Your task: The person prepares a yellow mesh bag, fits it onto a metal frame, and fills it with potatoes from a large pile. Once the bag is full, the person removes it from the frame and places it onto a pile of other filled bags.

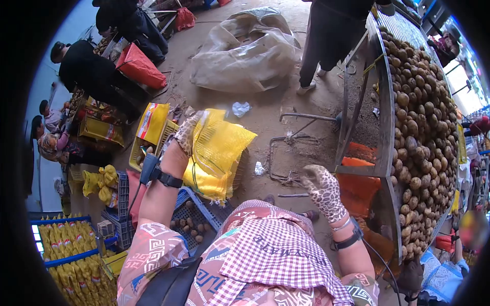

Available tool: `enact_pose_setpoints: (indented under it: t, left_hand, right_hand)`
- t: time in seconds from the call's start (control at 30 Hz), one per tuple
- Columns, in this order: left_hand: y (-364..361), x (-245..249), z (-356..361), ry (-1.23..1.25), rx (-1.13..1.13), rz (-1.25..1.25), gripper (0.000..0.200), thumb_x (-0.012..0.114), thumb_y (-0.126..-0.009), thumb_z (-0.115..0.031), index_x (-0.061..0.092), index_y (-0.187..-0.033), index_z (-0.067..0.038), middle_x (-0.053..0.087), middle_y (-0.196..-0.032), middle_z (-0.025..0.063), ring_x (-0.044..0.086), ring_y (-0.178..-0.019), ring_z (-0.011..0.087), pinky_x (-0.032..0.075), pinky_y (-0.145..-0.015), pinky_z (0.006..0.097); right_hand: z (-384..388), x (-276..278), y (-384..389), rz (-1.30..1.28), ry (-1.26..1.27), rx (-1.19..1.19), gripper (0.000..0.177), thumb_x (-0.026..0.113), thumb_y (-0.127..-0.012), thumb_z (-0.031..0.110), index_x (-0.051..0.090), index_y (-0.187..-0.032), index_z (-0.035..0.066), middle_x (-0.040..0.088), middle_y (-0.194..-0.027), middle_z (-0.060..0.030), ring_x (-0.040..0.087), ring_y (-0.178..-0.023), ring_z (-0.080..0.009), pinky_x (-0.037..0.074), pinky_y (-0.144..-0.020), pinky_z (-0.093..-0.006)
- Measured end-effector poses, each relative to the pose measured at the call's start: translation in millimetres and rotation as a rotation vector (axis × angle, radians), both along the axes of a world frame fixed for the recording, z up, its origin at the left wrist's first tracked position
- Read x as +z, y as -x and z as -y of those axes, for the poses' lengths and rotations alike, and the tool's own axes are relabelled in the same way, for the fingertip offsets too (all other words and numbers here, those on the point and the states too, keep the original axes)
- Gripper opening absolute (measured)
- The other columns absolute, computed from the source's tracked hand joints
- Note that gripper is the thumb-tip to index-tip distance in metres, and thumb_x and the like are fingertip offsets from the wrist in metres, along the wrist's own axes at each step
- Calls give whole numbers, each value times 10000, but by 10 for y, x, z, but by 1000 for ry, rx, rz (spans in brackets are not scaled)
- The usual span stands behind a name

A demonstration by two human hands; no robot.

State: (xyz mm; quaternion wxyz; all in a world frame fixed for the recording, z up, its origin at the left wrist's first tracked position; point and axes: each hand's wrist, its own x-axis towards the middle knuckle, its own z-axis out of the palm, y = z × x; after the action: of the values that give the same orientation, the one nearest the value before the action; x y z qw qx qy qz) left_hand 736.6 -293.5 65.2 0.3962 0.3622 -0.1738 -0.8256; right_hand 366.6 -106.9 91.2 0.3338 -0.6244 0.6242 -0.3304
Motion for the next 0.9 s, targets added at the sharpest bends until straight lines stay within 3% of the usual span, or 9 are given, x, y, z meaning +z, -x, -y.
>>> enact_pose_setpoints:
  t: [0.03, 0.13, 0.2, 0.3, 0.47, 0.57, 0.7, 0.8, 0.9]
  left_hand:
    - [160, -102, -7, -2, -28, -15, 296, 534, -964, -260, 613, -1108, -14, 660, -1051, 109, 651, -917, 217, 532, -819, 370]
    - [663, -396, -28, 5, -30, 72, 276, 563, -950, -260, 613, -1088, -26, 659, -1037, 108, 661, -858, 217, 551, -756, 345]
    - [1015, -445, -89, 6, -152, 198, 256, 604, -921, -239, 615, -1100, -57, 662, -1016, 109, 662, -871, 224, 549, -775, 355]
    - [1488, -624, -211, 15, -314, 316, 318, 540, -955, -289, 592, -1159, -50, 651, -1034, 127, 650, -890, 218, 543, -756, 363]
    - [1706, -307, -546, -24, -402, 420, 455, 556, -950, -400, 546, -1243, -52, 626, -1107, 134, 627, -953, 224, 527, -808, 373]
    - [1653, -580, -683, 583, -361, 598, 634, 705, -854, -433, 506, -1289, -18, 572, -1237, 136, 581, -1088, 238, 467, -946, 354]
    - [1799, -461, -788, 827, -699, 777, 778, 791, -756, -450, 484, -1316, -5, 531, -1316, 127, 523, -1191, 233, 411, -1021, 355]
    - [1950, -512, -802, 742, -598, 570, 796, 800, -738, -463, 493, -1312, -7, 543, -1306, 127, 518, -1198, 222, 383, -1043, 364]
    - [2102, -311, -846, 856, -617, 715, 635, 771, -798, -350, 532, -1276, -6, 591, -1238, 113, 556, -1131, 197, 427, -991, 346]
  right_hand:
    - [138, 53, -142, 95, 15, 51, 305, 693, -834, 122, 630, -1105, -2, 663, -1031, -115, 645, -975, -204, 512, -857, -318]
    - [364, 207, -629, 445, -222, 165, 481, 720, -857, 232, 541, -1241, 2, 641, -1102, -95, 599, -1021, -146, 491, -895, -306]
    - [506, 100, -805, 366, -314, 167, 493, 714, -868, 212, 517, -1273, 11, 638, -1115, -75, 590, -1034, -139, 481, -907, -295]
    - [621, -287, -795, 831, -281, 10, 378, 671, -901, 195, 578, -1217, 8, 669, -1039, -59, 619, -918, -122, 512, -807, -290]
    - [633, -475, -379, 933, -325, -262, 362, 665, -898, 103, 553, -1229, 10, 652, -1067, -68, 639, -918, -167, 543, -810, -317]
    - [662, -608, -264, 1114, -235, -516, 295, 654, -909, 133, 580, -1175, 30, 655, -961, -56, 646, -804, -163, 553, -713, -302]
    - [661, -689, -252, 1224, -198, -592, 349, 649, -914, 150, 534, -1231, 61, 641, -1022, -70, 652, -853, -188, 570, -702, -326]
    - [650, -571, -195, 1111, -274, -743, 357, 648, -917, 157, 529, -1232, 41, 636, -1047, -79, 653, -863, -200, 570, -704, -330]
    - [647, -661, -4, 1044, -295, -772, 386, 656, -914, 169, 520, -1242, 18, 635, -1046, -81, 654, -870, -207, 571, -716, -330]
